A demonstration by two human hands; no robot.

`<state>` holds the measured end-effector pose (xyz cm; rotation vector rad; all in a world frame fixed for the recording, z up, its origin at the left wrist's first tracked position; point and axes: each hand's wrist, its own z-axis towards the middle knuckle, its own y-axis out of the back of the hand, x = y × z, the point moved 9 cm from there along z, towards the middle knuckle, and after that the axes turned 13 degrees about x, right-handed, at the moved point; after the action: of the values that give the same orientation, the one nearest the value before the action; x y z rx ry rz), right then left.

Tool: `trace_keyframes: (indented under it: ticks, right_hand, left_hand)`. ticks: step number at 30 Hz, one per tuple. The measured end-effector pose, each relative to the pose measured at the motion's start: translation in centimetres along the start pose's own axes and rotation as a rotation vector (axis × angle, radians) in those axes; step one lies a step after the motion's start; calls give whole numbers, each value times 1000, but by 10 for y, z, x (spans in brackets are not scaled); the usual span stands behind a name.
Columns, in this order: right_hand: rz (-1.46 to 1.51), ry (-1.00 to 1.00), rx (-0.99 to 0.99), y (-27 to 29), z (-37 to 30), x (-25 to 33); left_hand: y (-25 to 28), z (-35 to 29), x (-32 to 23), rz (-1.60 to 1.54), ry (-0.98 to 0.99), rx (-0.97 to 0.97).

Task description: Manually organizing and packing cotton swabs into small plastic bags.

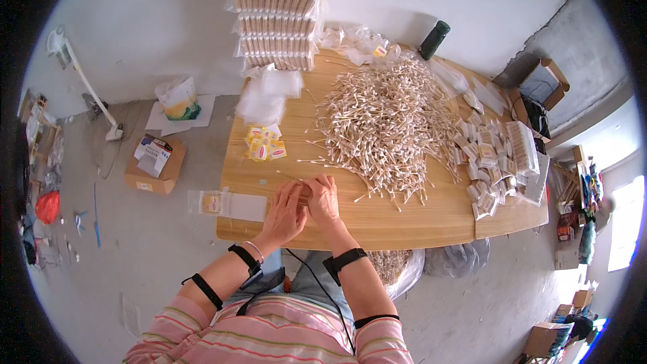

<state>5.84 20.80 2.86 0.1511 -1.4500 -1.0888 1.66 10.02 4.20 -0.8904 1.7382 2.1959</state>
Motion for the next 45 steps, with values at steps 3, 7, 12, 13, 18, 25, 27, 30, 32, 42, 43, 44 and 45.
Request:
trace_keyframes:
  ticks: [3,7,12,13,18,25,27,30,32,42,43,44,45]
  right_hand:
    - [-105,-72,-68,12,13,-1]
    - [-205,-65,-8,10,23,6]
    - [-160,-92,105,-9,11,10]
    - [-61,-44,75,-5,8,11]
    - [158,-189,-235,28,-34,-12]
    - [463,-150,-239,-3,-40,-3]
    - [487,-157,-217,-4,-38,-3]
    - [553,-169,-198,-6,-39,-3]
    - [596,-177,-207,-8,-41,-8]
    - [680,-165,-305,-9,-46,-19]
    - [690,-167,-305,-9,-47,-18]
    - [698,-169,-307,-9,-49,-19]
    - [707,-170,-308,-9,-49,-20]
  left_hand:
    - [2,1,-1,49,24,3]
    - [3,1,4,-14,64,-7]
    - [15,-5,22,-312,87,-233]
    - [15,-6,29,-401,121,-273]
    - [30,1,48,-221,129,-319]
    - [11,2,49,-42,74,-130]
    - [3,2,36,-77,56,-80]
    - [-7,2,17,-68,28,27]
    - [-12,2,4,-22,14,91]
    - [-32,23,-1,326,58,278]
    - [-29,27,4,324,101,257]
    - [-29,30,4,322,100,256]
    - [-26,32,4,326,109,232]
